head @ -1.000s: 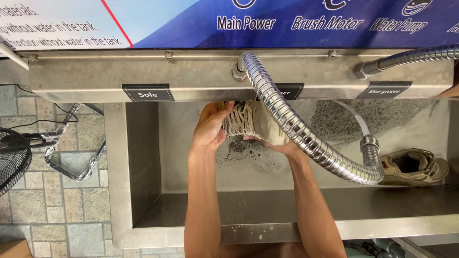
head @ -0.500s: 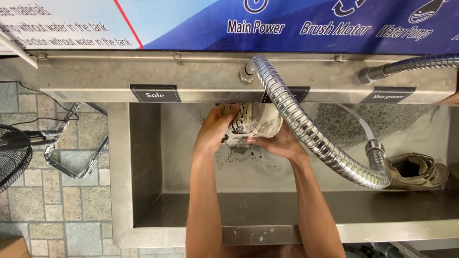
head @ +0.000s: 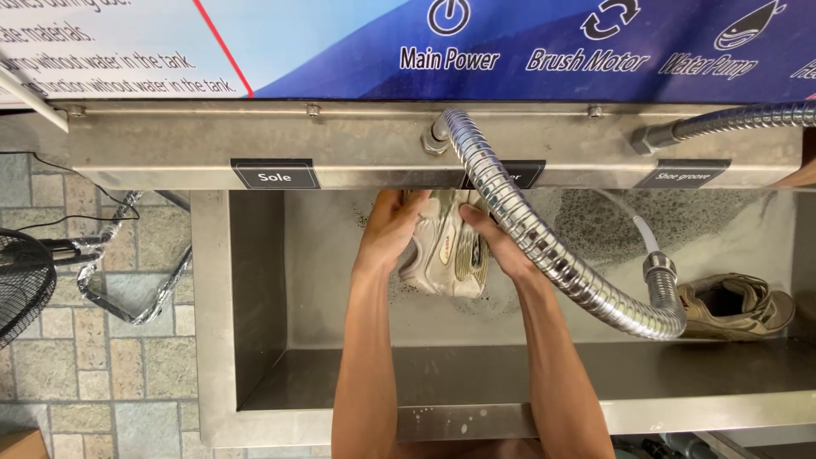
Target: Cleaning and washing a pair of sneakers using a specialized shoe-cleaning machine.
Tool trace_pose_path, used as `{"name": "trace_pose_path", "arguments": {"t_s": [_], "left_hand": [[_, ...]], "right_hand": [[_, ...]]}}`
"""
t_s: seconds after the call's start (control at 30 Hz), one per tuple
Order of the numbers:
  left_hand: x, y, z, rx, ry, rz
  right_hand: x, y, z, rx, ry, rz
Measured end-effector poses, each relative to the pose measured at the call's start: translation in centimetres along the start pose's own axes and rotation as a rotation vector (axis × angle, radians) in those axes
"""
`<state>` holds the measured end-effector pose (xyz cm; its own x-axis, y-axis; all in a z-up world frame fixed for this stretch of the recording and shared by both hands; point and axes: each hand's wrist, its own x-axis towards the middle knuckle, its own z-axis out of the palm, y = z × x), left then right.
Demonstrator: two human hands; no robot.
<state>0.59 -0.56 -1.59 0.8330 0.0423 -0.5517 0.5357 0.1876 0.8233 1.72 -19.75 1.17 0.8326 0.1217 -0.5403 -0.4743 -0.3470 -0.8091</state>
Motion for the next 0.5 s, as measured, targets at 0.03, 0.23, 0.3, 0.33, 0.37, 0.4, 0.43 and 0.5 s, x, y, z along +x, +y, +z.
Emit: {"name": "trace_pose_path", "arguments": {"t_s": [0.03, 0.23, 0.3, 0.33, 0.37, 0.4, 0.43, 0.5], "left_hand": [[0.3, -0.5, -0.2, -0.003, 0.001, -0.001], [0.5, -1.2, -1.4, -0.194, -0.041, 0.281], [0.6, -1.7, -1.7, -0.42, 0.053, 0.001], [0.6, -2.3, -1.9, -0.422, 0.055, -0.001], [0.6, -2.8, -1.9, -0.39, 0.014, 0.06], [0.7, -3.2, -1.9, -0.355, -0.031, 0.123], [0.5, -3.0, -1.8, -0.353, -0.032, 0.124], [0.2, -2.7, -1.5, -0.324, -0.071, 0.129]], "right_hand": [[0.1, 0.6, 0.0, -0.003, -0.001, 0.001], [0.3, 3.0, 0.4, 0.003, 0.042, -0.107], [0.5, 3.6, 0.3, 0.055, 0.05, -0.162], [0.5, 4.0, 0.3, 0.054, 0.047, -0.16], [0.5, 4.5, 0.1, 0.036, 0.046, -0.128], [0.6, 4.8, -0.1, 0.02, 0.048, -0.1], [0.5, 4.6, -0.3, 0.022, 0.049, -0.101], [0.3, 4.0, -0.7, -0.028, 0.071, -0.037]]}}
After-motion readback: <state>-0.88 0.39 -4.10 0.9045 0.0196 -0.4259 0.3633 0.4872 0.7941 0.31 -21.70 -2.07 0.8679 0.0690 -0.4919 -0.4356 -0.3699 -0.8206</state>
